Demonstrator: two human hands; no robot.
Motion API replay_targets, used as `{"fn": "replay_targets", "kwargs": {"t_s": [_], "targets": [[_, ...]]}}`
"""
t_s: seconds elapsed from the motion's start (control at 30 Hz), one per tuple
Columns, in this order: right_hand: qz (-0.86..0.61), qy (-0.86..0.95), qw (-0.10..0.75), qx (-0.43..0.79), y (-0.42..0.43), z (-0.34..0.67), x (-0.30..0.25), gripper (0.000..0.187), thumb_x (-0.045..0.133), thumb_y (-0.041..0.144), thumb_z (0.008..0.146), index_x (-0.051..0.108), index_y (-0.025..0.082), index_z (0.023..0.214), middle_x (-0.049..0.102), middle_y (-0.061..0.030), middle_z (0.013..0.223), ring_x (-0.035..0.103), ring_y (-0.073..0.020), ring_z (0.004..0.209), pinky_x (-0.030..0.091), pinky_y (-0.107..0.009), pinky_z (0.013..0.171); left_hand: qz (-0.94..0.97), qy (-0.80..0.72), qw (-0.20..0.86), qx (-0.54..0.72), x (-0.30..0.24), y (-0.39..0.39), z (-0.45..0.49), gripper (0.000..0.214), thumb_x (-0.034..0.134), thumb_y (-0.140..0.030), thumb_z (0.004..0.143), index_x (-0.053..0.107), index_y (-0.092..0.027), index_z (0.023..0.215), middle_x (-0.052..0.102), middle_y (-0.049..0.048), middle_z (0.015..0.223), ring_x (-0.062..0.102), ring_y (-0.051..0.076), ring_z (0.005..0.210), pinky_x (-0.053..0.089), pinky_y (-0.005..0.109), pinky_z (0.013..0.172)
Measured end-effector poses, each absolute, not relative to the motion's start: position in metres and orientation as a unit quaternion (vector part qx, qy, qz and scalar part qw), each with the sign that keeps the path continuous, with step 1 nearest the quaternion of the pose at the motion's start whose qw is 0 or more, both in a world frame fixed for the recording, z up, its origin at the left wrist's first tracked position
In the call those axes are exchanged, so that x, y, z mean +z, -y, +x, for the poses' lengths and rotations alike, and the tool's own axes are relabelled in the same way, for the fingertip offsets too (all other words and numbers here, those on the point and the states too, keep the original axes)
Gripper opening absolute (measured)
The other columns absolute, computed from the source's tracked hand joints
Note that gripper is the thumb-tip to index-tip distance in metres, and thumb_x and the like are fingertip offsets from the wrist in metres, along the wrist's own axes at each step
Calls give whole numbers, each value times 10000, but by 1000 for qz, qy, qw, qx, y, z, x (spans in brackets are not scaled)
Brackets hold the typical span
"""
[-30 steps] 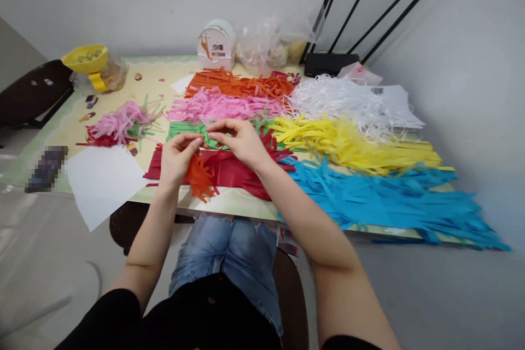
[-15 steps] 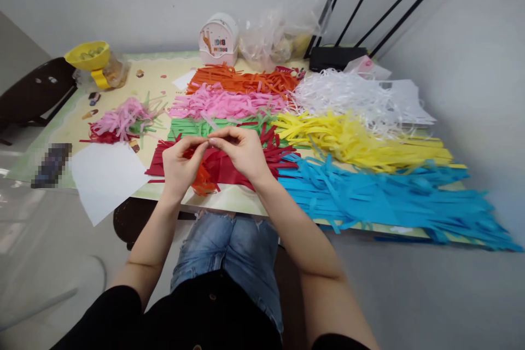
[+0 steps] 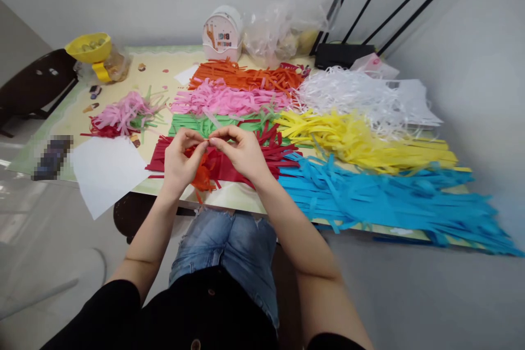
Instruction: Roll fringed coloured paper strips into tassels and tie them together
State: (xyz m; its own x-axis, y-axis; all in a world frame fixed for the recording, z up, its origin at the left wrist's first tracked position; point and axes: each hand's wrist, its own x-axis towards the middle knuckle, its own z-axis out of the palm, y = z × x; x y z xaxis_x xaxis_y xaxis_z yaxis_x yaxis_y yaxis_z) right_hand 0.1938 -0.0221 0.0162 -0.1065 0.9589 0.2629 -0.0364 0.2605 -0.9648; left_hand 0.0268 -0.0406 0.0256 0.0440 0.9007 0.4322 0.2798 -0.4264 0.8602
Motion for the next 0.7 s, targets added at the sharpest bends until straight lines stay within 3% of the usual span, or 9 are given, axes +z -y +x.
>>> {"fn": "replay_targets", "kwargs": {"t_s": [0.23, 0.43, 0.7], "targets": [[-392, 622, 557, 387, 28, 190, 18, 259, 749, 484, 877, 720, 230, 837, 724, -27, 858, 664, -181, 807, 528, -317, 722, 667, -417, 307, 536, 26, 44, 29, 114, 698, -272, 931, 609, -205, 908, 724, 16, 883, 758, 150, 828, 580, 238, 802], [-399, 650, 566, 313, 33, 190, 26, 309, 679, 507, 949, 655, 242, 792, 681, -37, 819, 620, -192, 775, 493, -349, 711, 607, -413, 378, 564, 30, 47, 33, 268, 807, -397, 870, 631, -194, 888, 721, 19, 875, 741, 144, 810, 582, 236, 773], [-368, 615, 599, 358, 35, 186, 21, 341, 771, 555, 884, 737, 225, 806, 704, -19, 797, 655, -171, 756, 548, -321, 710, 598, -406, 364, 587, 29, 47, 31, 161, 789, -300, 871, 715, -168, 818, 722, 13, 773, 700, 119, 742, 553, 221, 727]]}}
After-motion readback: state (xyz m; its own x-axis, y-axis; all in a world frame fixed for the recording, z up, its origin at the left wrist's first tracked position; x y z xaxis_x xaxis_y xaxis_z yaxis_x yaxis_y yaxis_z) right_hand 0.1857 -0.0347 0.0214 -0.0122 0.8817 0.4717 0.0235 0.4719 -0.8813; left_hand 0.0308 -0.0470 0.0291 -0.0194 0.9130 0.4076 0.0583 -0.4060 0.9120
